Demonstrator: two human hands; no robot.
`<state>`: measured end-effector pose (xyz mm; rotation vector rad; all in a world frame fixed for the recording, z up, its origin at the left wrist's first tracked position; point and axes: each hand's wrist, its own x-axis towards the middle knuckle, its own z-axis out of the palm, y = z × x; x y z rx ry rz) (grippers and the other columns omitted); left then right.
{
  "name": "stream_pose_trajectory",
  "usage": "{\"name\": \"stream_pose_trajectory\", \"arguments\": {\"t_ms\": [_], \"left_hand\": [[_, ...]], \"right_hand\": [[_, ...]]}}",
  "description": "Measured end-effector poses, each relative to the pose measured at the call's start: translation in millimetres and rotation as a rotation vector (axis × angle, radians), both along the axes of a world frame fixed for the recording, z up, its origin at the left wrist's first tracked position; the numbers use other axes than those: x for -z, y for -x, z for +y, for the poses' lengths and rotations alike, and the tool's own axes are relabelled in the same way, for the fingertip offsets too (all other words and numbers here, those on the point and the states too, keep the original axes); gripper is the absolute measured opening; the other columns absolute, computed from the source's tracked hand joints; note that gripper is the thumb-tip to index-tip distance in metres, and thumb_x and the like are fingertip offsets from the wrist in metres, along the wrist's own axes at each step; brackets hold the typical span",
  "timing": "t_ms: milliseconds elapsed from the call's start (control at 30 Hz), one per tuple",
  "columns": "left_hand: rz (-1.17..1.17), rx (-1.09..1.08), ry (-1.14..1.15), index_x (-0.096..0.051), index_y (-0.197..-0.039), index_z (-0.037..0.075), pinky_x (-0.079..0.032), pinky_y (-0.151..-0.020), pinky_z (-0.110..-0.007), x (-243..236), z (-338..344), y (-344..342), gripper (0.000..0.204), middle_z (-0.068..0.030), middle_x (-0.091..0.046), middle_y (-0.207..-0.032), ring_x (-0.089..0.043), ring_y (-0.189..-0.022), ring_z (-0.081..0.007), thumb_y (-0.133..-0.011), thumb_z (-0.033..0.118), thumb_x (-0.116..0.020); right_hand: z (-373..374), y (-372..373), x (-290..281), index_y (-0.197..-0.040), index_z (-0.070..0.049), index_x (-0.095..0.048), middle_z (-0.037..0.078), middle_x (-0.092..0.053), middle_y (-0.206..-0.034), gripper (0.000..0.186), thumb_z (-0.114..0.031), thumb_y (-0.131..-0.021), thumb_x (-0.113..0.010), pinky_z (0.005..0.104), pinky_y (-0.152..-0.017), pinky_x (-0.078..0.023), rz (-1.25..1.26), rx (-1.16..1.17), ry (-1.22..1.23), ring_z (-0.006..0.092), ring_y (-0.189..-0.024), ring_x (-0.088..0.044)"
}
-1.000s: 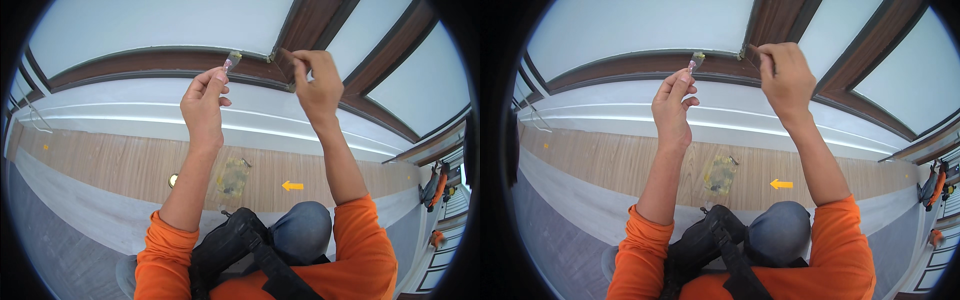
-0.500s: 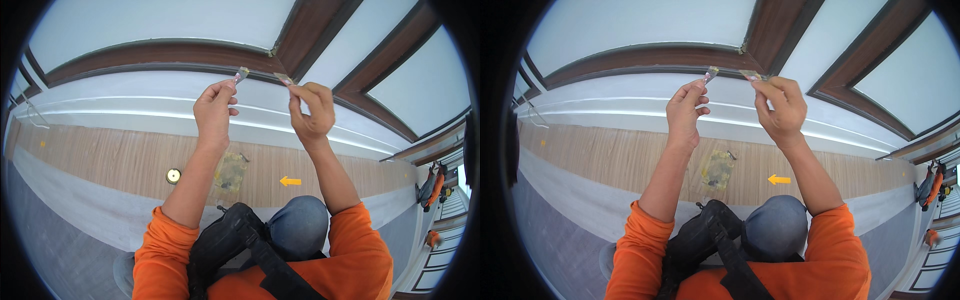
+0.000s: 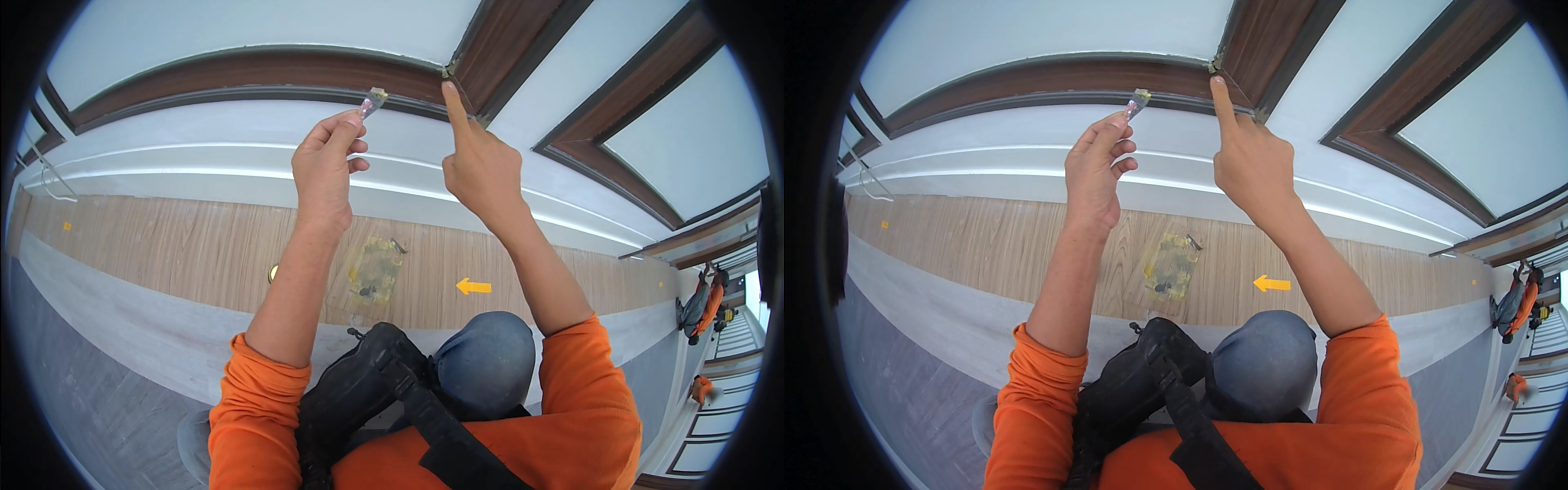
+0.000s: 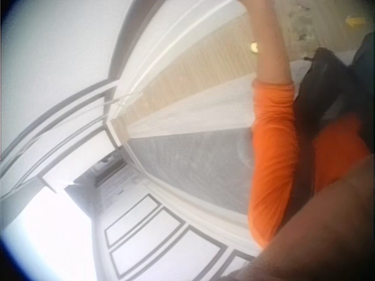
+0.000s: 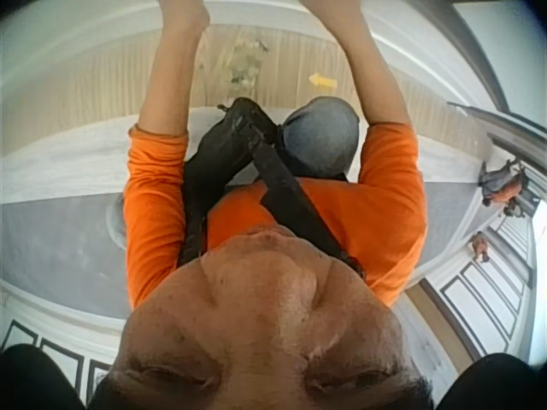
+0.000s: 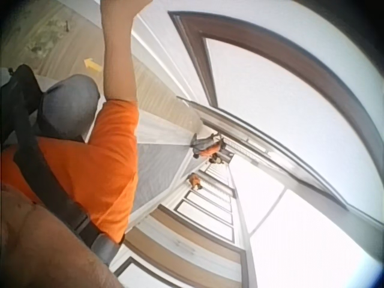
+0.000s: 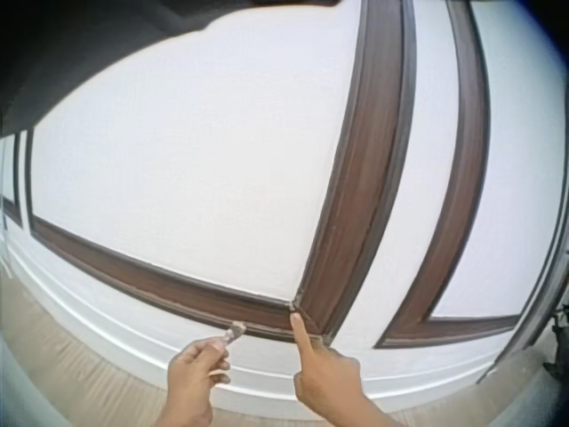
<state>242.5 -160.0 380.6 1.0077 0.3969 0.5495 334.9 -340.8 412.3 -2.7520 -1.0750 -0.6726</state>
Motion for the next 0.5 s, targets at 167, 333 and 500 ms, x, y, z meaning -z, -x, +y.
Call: {"name": "stream_pose_trajectory", "arguments": {"t_ms": [167, 333, 500], "left_hand": [[-0.003, 0.022, 0.002, -0.072, -0.112, 0.007, -0.050, -0.070, -0.026, -6, -4, 1, 0.021, -0.0002, -0.066, -0.096, -0.061, -0.085, -0.0089, -0.098, 0.023, -0.070], [0.007, 0.025, -0.018, -0.072, -0.110, 0.007, -0.050, -0.070, -0.026, -5, 1, 4, 0.021, 0.0002, -0.066, -0.095, -0.061, -0.085, -0.0087, -0.098, 0.023, -0.071], [0.006, 0.040, -0.017, -0.072, -0.111, 0.006, -0.049, -0.071, -0.026, -3, -1, 3, 0.022, -0.0007, -0.065, -0.097, -0.061, -0.087, -0.0093, -0.098, 0.024, -0.071]], "right_hand": [[8, 0, 3, -0.160, -0.013, -0.037, 0.012, -0.068, -0.083, 0.089, -0.001, -0.076, -0.064, 0.0389, -0.061, -0.054, 0.014, 0.130, 0.169, 0.0284, -0.069, -0.068], [-21, 13, 1, -0.154, -0.008, -0.045, 0.011, -0.065, -0.082, 0.077, -0.002, -0.080, -0.063, 0.0351, -0.067, -0.055, 0.069, 0.011, -0.073, 0.0245, -0.071, -0.067], [-46, 3, -6, -0.153, -0.008, -0.048, 0.003, -0.062, -0.083, 0.072, -0.001, -0.082, -0.059, 0.0319, -0.065, -0.052, 0.824, -0.298, -0.662, 0.0130, -0.069, -0.061]]}}
